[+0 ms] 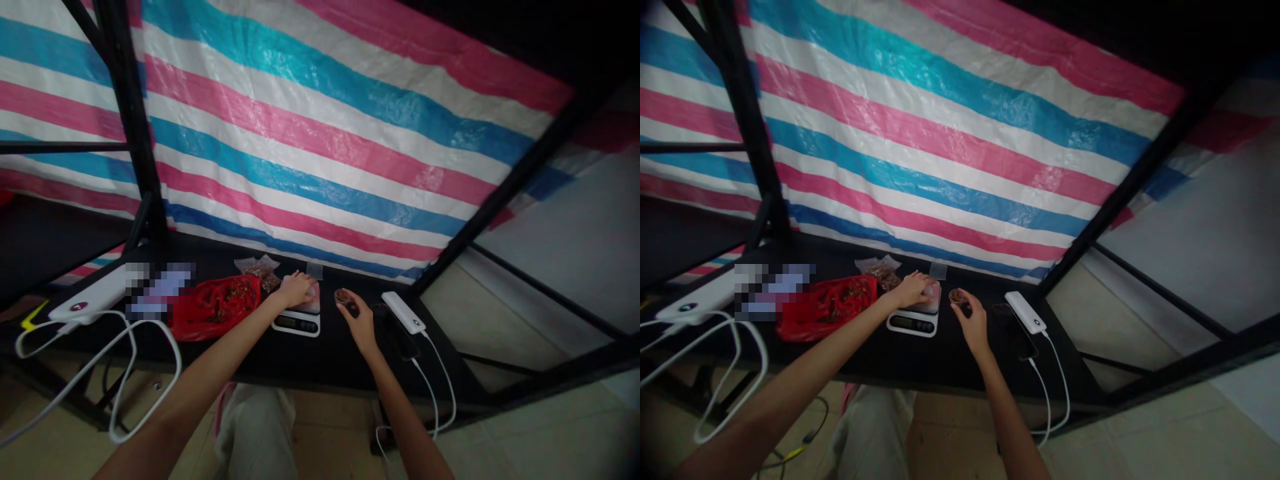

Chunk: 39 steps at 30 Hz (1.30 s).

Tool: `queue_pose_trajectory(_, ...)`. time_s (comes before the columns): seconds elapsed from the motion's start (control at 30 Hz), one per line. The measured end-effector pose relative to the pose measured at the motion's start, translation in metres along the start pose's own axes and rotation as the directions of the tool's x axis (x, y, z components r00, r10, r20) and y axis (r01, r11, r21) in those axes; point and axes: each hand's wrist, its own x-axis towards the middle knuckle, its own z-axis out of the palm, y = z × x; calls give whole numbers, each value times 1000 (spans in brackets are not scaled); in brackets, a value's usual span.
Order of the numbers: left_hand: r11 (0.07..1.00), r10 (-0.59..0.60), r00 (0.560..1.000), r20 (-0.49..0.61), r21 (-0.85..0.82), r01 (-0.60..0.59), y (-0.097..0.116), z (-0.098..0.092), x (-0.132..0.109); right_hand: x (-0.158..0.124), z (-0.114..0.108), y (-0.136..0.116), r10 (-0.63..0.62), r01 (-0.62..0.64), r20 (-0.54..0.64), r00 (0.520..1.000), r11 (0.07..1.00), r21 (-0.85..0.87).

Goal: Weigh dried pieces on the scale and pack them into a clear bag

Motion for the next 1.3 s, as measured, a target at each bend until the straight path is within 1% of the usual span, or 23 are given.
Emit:
queue_pose_trajectory(0.1,999,8,1000,-2,-35,-8,-1,2,-1,1,0,-2,-6,6,-10,1000,1000,7)
queue_pose_trajectory(0.23,991,-4,1000,-15,-136,2,-7,6,-7,4,5,-5,-14,14,-27,1000,1000,16)
queue_pose_trajectory(0.3,975,-15,999,-47,-224,4,-10,6,-10,7,8,-6,-28,28,-10,1000,1000,10)
queue_pose_trajectory(0.37,930,-54,995,-88,-368,18,-12,6,-12,11,9,-7,-52,53,35,998,999,-10)
queue_pose_trajectory(0.43,831,-111,989,-99,-555,38,-13,4,-13,17,10,-10,-85,90,107,991,995,-45)
queue_pose_trajectory(0.53,615,-148,987,-59,-787,45,-11,-3,-14,30,8,-19,-144,173,227,963,979,-110)
queue_pose_trajectory(0.6,497,-143,989,-31,-867,45,-7,-10,-15,41,5,-29,-191,240,288,938,960,-143)
queue_pose_trajectory(0.7,399,-147,989,-32,-917,30,1,-19,-18,57,-2,-48,-274,360,354,895,910,-206)
queue_pose_trajectory(0.8,374,-153,987,-45,-927,16,5,-23,-18,69,-9,-66,-340,478,405,849,821,-312)
queue_pose_trajectory(0.97,382,-151,986,-67,-924,-4,2,-20,-13,79,-17,-86,-378,606,494,783,643,-467)
queue_pose_trajectory(1.1,367,-121,990,-69,-930,-20,-1,-18,-11,80,-19,-97,-394,669,549,737,540,-510)
queue_pose_trajectory(1.3,386,-136,987,-85,-922,-26,3,-21,-12,77,-17,-108,-418,737,607,676,394,-549)
